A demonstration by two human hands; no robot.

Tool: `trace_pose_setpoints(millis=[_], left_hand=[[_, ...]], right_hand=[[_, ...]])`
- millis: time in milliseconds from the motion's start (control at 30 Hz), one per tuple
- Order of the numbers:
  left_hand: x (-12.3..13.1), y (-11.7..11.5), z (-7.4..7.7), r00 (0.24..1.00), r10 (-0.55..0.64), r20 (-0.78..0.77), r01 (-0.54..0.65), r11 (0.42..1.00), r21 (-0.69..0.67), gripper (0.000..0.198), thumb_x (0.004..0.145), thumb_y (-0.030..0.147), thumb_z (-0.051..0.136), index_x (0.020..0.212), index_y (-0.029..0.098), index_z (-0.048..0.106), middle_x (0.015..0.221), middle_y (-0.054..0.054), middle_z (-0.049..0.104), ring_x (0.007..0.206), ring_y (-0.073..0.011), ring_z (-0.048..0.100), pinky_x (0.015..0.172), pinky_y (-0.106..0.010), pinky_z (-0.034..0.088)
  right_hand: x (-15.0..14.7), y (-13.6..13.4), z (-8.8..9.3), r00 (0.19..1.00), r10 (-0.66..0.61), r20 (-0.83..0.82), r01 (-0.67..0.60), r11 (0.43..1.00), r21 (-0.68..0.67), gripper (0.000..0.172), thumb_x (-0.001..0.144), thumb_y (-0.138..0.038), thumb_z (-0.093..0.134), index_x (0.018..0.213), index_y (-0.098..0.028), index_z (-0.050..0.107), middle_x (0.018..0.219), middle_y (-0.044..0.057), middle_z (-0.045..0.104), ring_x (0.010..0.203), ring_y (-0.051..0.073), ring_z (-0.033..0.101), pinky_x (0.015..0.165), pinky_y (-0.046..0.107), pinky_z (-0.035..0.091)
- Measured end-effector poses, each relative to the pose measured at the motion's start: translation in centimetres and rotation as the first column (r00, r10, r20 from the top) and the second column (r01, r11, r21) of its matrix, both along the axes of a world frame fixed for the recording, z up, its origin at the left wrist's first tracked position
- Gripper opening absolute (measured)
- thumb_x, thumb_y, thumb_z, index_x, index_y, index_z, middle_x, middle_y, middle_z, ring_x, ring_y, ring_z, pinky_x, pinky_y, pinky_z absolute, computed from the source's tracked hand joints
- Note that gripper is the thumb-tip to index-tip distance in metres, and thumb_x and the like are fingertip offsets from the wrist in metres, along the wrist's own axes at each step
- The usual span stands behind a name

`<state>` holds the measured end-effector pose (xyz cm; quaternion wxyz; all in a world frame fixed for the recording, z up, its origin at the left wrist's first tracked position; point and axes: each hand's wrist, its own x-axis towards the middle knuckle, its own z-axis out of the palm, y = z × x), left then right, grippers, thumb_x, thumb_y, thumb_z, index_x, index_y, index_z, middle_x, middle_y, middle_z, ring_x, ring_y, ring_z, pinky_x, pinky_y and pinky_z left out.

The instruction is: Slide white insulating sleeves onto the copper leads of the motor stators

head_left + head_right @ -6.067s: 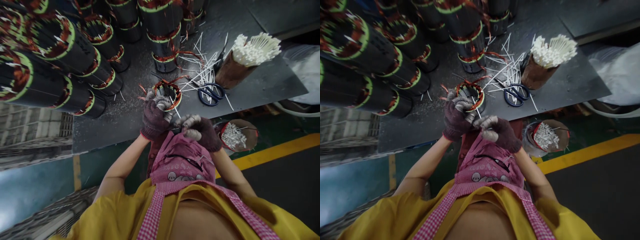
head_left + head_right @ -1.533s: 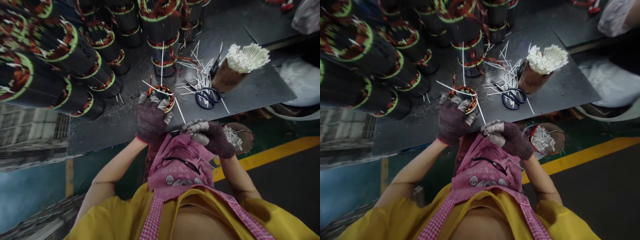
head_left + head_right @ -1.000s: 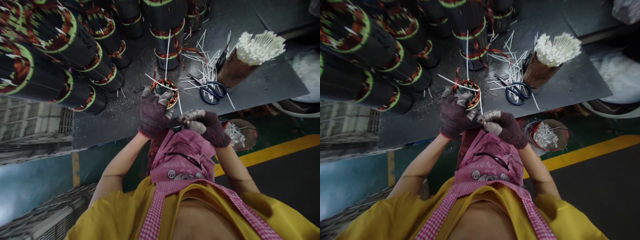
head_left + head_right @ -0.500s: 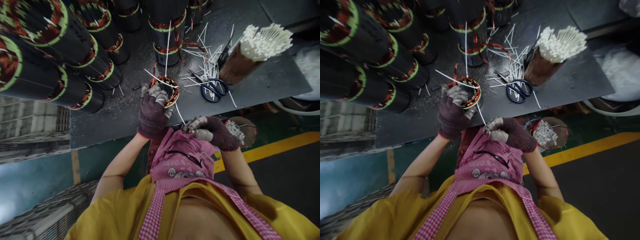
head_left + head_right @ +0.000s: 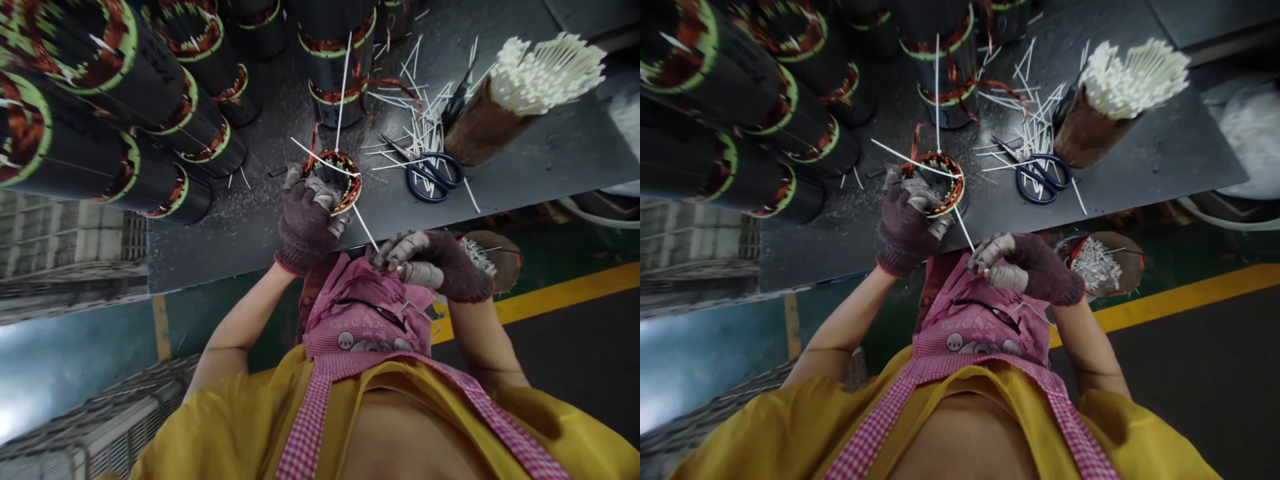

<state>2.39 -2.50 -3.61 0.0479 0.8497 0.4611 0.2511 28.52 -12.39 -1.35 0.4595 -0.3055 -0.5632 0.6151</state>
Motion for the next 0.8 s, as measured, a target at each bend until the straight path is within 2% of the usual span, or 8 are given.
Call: trace_pose_setpoints(millis=[167,333,533,667,800], left_hand=[[0.1,0.1,-0.1,1.000,0.015,-0.010,-0.014,1.000,0.023,0.033,0.096,0.058,0.072,0.111,0.030,0.062,0.125,-0.008,0.072,0.140,-0.0381,0.066,0.142,-0.074,0.021],[0.0,0.1,-0.1,1.000,0.009,-0.018,-0.009,1.000,0.000,0.034,0.096,0.059,0.071,0.112,0.030,0.062,0.128,-0.008,0.073,0.141,-0.0385,0.066,0.143,-0.075,0.019],[-0.1,0.2,-0.4,1.000,-0.016,0.008,0.016,0.999,0.029,0.031,0.098,0.057,0.071,0.111,0.030,0.062,0.126,-0.007,0.073,0.137,-0.0363,0.068,0.142,-0.071,0.024],[-0.5,0.5,-1.3,0.997,-0.042,0.065,0.037,0.996,0.081,0.028,0.097,0.052,0.072,0.110,0.030,0.062,0.123,-0.006,0.072,0.139,-0.0359,0.067,0.141,-0.070,0.027],[-0.8,0.7,-1.1,0.995,-0.065,0.078,0.054,0.990,0.128,0.025,0.094,0.046,0.076,0.109,0.030,0.064,0.119,-0.005,0.075,0.134,-0.0359,0.070,0.142,-0.070,0.025]], right_hand=[[-0.4,-0.1,-1.0,1.000,0.021,0.006,-0.021,0.999,-0.033,0.013,0.096,-0.036,0.090,0.097,-0.024,0.087,0.103,0.008,0.088,0.097,0.022,0.084,0.088,0.036,0.068],[-1.0,0.3,-0.5,0.999,-0.017,-0.028,0.016,0.999,-0.043,0.013,0.095,-0.037,0.091,0.097,-0.025,0.086,0.106,0.008,0.088,0.099,0.023,0.084,0.090,0.037,0.069],[0.0,-0.5,-0.2,0.998,0.019,0.060,-0.016,0.999,-0.038,0.013,0.096,-0.037,0.091,0.097,-0.025,0.087,0.100,0.008,0.088,0.094,0.022,0.084,0.087,0.036,0.068],[-0.9,0.2,-0.3,0.998,-0.050,0.028,0.051,0.997,-0.049,0.021,0.094,-0.045,0.091,0.094,-0.024,0.085,0.101,0.008,0.087,0.096,0.023,0.083,0.089,0.037,0.068],[-3.1,2.6,-0.9,0.975,-0.214,0.051,0.216,0.975,-0.042,0.034,0.088,-0.057,0.093,0.090,-0.025,0.084,0.095,0.006,0.086,0.089,0.022,0.079,0.083,0.037,0.067]])
